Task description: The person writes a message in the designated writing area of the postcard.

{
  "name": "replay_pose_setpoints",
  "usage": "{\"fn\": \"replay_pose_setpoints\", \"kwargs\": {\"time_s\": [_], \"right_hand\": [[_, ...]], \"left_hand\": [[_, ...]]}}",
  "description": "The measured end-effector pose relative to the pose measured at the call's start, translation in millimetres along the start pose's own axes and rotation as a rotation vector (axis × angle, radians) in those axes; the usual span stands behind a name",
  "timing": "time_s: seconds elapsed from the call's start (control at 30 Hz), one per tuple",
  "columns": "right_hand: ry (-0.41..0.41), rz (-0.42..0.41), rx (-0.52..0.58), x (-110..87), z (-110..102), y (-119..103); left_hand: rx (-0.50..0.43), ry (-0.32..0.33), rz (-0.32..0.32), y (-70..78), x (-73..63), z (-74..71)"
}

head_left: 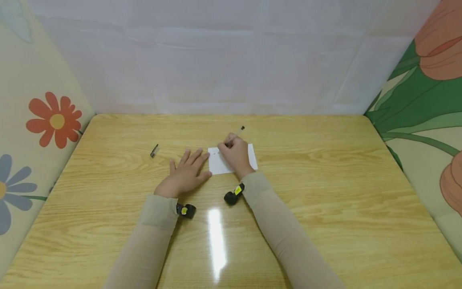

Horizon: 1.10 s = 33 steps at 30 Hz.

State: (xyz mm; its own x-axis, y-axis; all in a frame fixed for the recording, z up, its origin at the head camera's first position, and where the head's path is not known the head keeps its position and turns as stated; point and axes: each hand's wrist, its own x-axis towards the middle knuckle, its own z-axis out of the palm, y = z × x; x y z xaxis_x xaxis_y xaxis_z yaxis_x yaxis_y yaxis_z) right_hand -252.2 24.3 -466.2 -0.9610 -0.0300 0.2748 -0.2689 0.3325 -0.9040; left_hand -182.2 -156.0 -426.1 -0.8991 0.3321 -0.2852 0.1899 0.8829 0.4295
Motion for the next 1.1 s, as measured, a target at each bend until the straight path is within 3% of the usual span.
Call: {"fn": "replay_pose_setpoints", "kwargs": {"time_s": [1.1], "right_hand": [[0.01, -0.011, 0.002, -0.9, -1.2, -1.6]], "left_hand": [[-0.002, -0.006, -0.007, 2.4, -0.8, -0.7]]}}
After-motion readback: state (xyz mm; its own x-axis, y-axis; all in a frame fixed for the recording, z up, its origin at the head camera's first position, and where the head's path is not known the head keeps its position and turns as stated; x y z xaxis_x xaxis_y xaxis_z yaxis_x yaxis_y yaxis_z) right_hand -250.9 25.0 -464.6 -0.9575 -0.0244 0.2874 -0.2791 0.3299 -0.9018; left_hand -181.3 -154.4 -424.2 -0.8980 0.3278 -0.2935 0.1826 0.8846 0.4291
